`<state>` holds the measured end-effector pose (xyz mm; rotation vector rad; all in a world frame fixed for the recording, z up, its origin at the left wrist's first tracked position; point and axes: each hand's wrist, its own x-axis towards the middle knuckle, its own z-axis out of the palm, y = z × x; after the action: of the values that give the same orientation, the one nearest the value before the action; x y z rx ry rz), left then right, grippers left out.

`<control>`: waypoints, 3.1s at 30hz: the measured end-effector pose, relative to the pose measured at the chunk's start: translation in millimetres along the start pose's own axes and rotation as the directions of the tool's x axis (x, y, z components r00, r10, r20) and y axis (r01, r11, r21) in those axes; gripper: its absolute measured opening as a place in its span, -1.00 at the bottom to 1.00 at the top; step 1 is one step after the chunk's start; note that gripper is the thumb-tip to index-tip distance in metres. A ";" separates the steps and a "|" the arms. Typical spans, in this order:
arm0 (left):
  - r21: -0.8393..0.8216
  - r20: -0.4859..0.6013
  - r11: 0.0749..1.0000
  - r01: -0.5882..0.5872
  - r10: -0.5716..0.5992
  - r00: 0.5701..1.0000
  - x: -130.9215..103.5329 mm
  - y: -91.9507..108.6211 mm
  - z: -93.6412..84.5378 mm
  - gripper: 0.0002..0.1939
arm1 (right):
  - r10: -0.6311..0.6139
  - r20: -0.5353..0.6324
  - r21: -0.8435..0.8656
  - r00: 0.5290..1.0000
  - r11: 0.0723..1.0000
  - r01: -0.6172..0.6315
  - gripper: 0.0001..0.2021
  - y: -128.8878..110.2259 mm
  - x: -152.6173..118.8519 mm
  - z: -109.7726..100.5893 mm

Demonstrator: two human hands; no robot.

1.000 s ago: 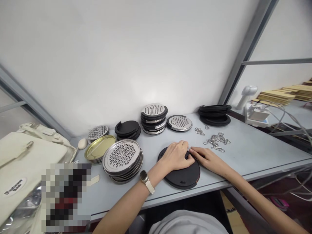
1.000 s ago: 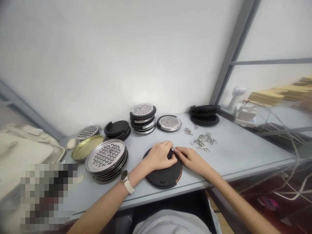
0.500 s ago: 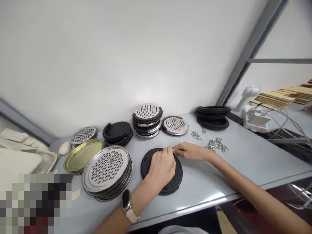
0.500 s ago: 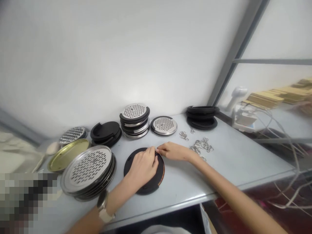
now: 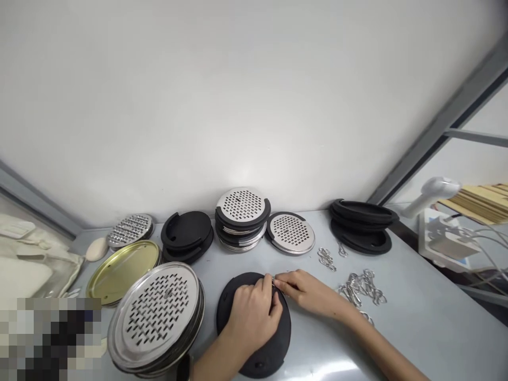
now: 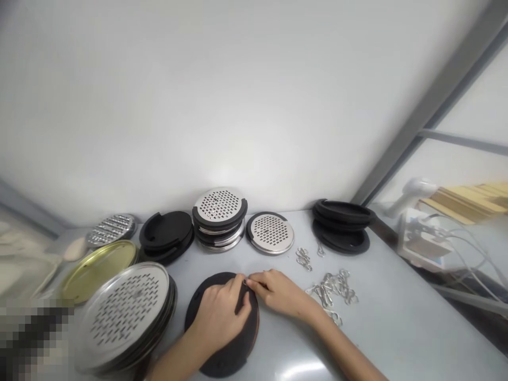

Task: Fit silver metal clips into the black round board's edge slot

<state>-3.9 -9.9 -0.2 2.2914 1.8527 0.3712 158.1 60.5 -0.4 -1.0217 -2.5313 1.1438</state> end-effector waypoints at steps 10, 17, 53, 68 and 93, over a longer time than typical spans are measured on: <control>0.053 -0.034 0.998 -0.025 0.027 0.999 1.3 -2.3 1.2 -0.92 | -0.028 0.033 0.021 0.999 0.999 0.027 -0.62 1.0 -1.7 -4.6; 0.071 -0.042 0.996 -0.050 0.053 0.998 0.6 -1.6 -1.9 -0.92 | -0.076 0.062 0.033 0.995 0.997 0.074 -0.66 2.1 -1.8 -7.7; 0.084 -0.037 0.996 -0.037 0.040 0.998 1.4 -3.8 -2.2 -0.86 | -0.117 0.097 0.019 0.988 0.993 0.116 -0.71 4.1 0.1 -10.2; 0.107 -0.072 0.989 -0.097 0.105 0.992 1.6 -7.0 -1.8 -0.88 | -0.106 0.057 -0.028 0.993 0.994 0.107 -0.76 7.0 -0.6 -9.9; 0.139 -0.071 0.988 -0.064 0.075 0.995 5.0 -3.8 -2.8 -0.86 | -0.099 0.028 -0.171 0.995 0.980 0.102 -0.76 3.4 0.3 -7.5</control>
<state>-7.3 -4.3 1.8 2.4703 1.8925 0.3554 162.7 66.8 2.3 -0.9113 -2.7016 0.9255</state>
